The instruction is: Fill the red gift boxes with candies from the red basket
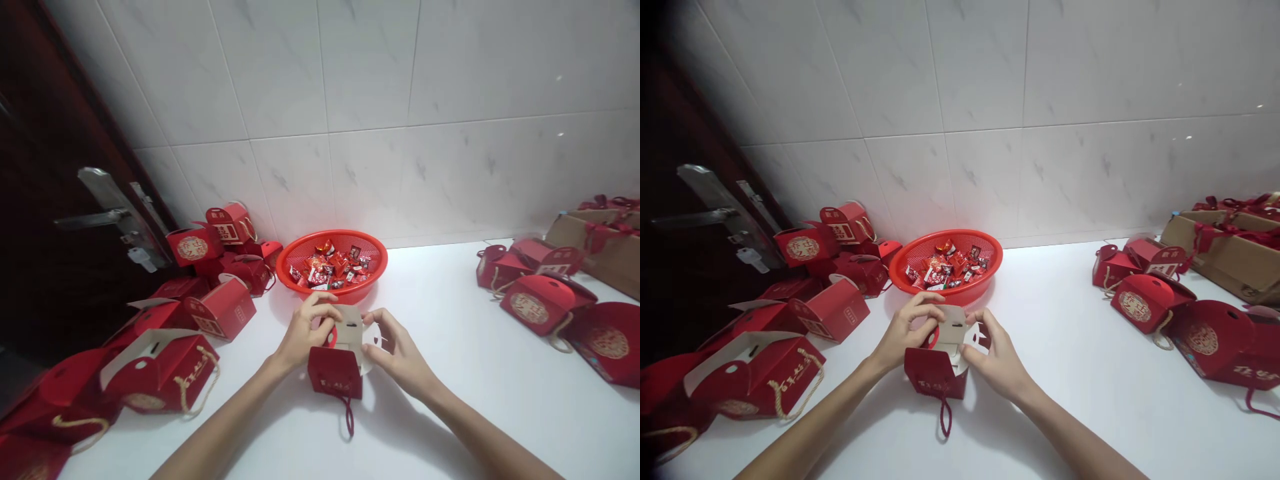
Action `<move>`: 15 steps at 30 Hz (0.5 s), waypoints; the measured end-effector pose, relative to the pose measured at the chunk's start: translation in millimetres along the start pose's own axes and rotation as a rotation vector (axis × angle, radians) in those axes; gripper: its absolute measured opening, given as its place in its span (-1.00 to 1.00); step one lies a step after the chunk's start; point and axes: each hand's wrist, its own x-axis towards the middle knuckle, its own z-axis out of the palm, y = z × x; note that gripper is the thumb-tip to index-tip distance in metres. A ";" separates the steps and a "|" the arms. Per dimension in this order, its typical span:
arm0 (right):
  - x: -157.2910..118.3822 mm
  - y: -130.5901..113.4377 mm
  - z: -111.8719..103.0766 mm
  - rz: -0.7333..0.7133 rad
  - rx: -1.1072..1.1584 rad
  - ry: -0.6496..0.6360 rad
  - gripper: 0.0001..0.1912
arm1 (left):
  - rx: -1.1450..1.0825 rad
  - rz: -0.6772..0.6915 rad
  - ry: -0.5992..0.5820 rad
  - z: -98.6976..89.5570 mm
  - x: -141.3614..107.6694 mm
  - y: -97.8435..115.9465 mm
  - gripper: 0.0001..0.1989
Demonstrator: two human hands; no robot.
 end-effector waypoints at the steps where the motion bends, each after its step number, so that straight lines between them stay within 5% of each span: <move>1: -0.2 0.6 0.0 -0.001 -0.009 -0.002 -0.73 | 0.027 -0.022 -0.055 -2.2 0.6 1.6 -0.84; 5: -0.2 1.5 -2.0 -0.014 -0.042 -0.017 -0.72 | 0.150 -0.089 -0.231 -9.8 2.8 11.1 -0.65; 8: 1.2 1.8 -5.3 -0.027 -0.057 -0.043 -0.70 | 0.164 -0.092 -0.286 -18.1 4.7 18.4 -0.75; 15: 0.5 2.9 -10.2 -0.032 -0.087 -0.058 -0.71 | -0.139 -0.243 -0.499 -58.0 11.1 4.2 -0.56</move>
